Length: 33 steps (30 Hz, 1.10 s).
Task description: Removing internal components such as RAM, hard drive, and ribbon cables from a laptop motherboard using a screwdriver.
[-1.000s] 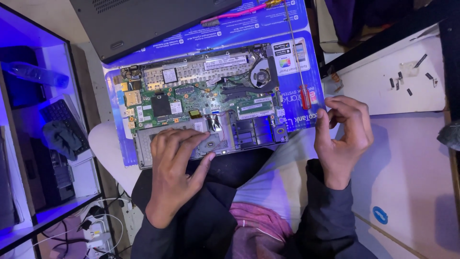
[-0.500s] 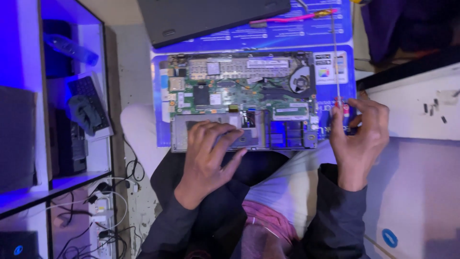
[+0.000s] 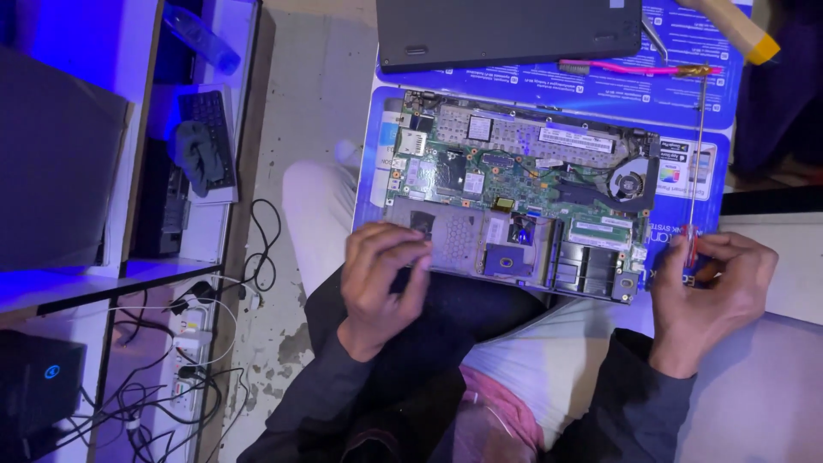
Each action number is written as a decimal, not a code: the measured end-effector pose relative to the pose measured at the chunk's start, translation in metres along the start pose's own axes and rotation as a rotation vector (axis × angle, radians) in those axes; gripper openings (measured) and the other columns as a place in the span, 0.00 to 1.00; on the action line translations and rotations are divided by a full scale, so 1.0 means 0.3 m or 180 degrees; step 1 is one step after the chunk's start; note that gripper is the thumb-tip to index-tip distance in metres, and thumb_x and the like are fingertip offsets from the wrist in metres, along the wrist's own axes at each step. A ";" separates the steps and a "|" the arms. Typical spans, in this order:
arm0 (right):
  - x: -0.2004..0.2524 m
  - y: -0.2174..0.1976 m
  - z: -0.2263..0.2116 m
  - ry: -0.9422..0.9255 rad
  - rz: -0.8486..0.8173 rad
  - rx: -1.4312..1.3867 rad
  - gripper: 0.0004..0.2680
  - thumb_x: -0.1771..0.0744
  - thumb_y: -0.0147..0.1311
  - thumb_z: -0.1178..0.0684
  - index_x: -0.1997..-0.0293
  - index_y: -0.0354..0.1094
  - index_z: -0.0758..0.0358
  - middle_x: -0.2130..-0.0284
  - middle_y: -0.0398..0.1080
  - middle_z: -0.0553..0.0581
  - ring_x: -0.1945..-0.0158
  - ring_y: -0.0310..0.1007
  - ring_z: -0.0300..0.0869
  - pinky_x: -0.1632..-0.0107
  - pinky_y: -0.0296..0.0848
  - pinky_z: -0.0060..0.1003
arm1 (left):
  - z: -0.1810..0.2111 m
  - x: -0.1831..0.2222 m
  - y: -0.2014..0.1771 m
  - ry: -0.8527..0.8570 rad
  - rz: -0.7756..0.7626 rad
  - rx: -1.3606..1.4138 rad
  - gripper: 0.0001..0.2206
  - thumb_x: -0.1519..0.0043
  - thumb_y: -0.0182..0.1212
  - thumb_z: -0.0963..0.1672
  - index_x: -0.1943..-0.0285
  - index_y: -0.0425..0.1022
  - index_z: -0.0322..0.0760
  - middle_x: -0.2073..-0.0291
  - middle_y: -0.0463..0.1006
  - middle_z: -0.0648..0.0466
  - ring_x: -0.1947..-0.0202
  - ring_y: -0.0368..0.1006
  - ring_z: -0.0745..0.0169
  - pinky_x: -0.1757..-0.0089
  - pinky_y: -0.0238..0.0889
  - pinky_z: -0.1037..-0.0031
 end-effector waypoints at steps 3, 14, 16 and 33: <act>0.002 -0.004 0.001 0.0065 -0.0027 -0.0074 0.13 0.22 0.66 0.59 0.58 0.64 0.75 0.56 0.69 0.70 0.58 0.67 0.54 0.58 0.63 0.47 | -0.035 -0.026 -0.036 -0.0467 0.0147 -0.0102 0.05 0.34 0.60 0.40 0.57 0.77 0.30 0.59 0.78 0.45 0.55 0.74 0.50 0.51 0.68 0.64; -0.039 0.024 -0.043 0.0805 0.0033 -0.0948 0.10 0.21 0.57 0.63 0.50 0.58 0.80 0.54 0.66 0.76 0.59 0.68 0.53 0.57 0.68 0.42 | -0.061 -0.229 0.018 -0.0461 -0.0718 -0.0088 0.08 0.32 0.60 0.43 0.51 0.78 0.31 0.52 0.76 0.46 0.49 0.72 0.48 0.48 0.67 0.62; -0.026 0.010 -0.031 0.0740 0.0372 -0.0977 0.13 0.22 0.55 0.54 0.48 0.52 0.76 0.52 0.66 0.79 0.55 0.73 0.60 0.57 0.72 0.44 | -0.043 -0.253 0.043 -0.0238 -0.0982 -0.0045 0.08 0.31 0.60 0.42 0.49 0.77 0.30 0.52 0.76 0.45 0.49 0.71 0.46 0.48 0.66 0.61; 0.033 -0.105 0.126 0.1719 0.2116 -0.2594 0.17 0.29 0.57 0.36 0.52 0.57 0.56 0.63 0.66 0.58 0.76 0.61 0.40 0.77 0.62 0.32 | -0.052 -0.205 0.095 -0.0158 -0.1016 -0.0150 0.06 0.33 0.63 0.40 0.50 0.77 0.30 0.52 0.78 0.46 0.48 0.73 0.47 0.47 0.65 0.60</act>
Point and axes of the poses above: each hand's wrist, its own x-axis away from the middle knuckle, its own y-axis out of the palm, z = x × y, the point moved 4 cm from there along -x, towards the middle knuckle
